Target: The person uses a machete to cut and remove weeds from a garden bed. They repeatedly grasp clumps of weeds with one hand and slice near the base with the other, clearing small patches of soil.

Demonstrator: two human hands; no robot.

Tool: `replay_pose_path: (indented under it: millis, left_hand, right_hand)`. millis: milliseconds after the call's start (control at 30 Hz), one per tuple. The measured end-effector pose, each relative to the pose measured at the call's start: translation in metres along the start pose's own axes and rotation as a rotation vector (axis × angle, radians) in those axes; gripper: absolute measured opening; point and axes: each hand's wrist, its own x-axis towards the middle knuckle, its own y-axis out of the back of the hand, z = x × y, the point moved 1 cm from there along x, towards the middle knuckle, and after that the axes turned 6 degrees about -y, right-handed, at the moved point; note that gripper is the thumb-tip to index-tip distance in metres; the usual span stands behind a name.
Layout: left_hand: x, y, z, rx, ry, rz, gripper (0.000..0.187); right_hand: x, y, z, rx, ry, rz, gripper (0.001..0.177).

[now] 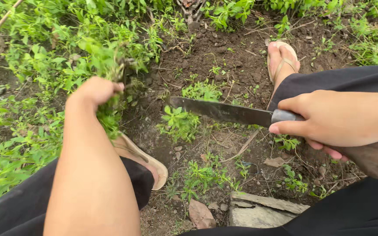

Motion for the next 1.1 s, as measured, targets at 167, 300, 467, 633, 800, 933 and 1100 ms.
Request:
replay_pose_path:
  millis: [167, 300, 467, 633, 800, 933, 1100]
  left_hand:
    - [0.013, 0.009, 0.048, -0.021, -0.234, -0.002, 0.03]
    - [0.044, -0.05, 0.066, 0.44, -0.459, 0.217, 0.032]
    - [0.051, -0.059, 0.05, 0.633, -0.128, 0.268, 0.029]
    - [0.069, -0.057, 0.033, 0.359, 0.038, 0.324, 0.034]
    - [0.078, -0.059, 0.031, 0.397, 0.066, 0.3, 0.03]
    - [0.059, -0.056, 0.033, 0.39, 0.097, 0.219, 0.032]
    - [0.047, -0.051, 0.025, 0.302, 0.106, 0.218, 0.035]
  right_hand:
    - [-0.022, 0.015, -0.021, 0.231, 0.024, 0.0, 0.036]
    - [-0.031, 0.023, -0.03, 0.293, 0.054, -0.001, 0.035]
    - [-0.027, 0.024, -0.028, 0.511, 0.018, -0.224, 0.045]
    - [-0.013, 0.012, -0.06, 0.668, 0.062, -0.385, 0.04]
    - [0.003, -0.003, -0.109, 0.735, 0.094, -0.481, 0.045]
    - [0.012, -0.025, -0.122, 0.702, 0.097, -0.407, 0.051]
    - [0.048, -0.065, -0.108, 0.363, 0.292, -0.055, 0.044]
